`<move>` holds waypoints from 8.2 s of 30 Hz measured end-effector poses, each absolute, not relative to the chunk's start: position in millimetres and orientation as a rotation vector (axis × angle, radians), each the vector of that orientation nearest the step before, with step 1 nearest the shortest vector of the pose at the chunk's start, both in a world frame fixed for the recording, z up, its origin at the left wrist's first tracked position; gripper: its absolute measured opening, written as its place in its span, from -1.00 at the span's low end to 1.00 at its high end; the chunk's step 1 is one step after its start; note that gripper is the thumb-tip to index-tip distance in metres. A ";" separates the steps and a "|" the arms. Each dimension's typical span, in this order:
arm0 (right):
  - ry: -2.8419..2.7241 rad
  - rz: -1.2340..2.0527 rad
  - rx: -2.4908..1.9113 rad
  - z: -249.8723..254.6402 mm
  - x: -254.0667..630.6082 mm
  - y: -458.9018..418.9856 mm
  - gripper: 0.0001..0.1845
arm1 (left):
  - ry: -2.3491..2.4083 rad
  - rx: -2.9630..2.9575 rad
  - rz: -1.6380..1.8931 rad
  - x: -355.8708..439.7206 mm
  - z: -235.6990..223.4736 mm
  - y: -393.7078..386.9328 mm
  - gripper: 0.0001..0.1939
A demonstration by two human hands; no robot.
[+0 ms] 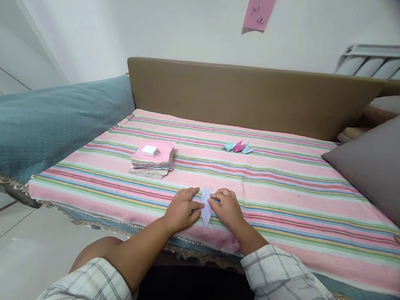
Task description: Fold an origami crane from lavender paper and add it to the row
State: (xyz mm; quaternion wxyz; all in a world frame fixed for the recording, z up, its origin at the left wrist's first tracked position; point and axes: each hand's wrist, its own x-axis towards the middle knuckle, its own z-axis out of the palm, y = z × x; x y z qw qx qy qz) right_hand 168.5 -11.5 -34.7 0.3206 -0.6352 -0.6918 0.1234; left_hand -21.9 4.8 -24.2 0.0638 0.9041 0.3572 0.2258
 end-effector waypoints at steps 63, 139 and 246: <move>-1.452 0.898 -1.445 -29.3 162.1 -20.0 -0.87 | 1.478 2.356 0.631 -0.8 -12.2 13.2 -0.74; -2.001 0.327 -1.521 -34.9 177.1 -20.2 -0.83 | 1.263 2.407 0.665 -4.1 -15.4 12.3 -0.77; -1.974 0.098 -1.679 -37.6 164.4 -28.2 -0.66 | 1.591 2.436 0.577 -0.8 -18.9 8.7 -0.69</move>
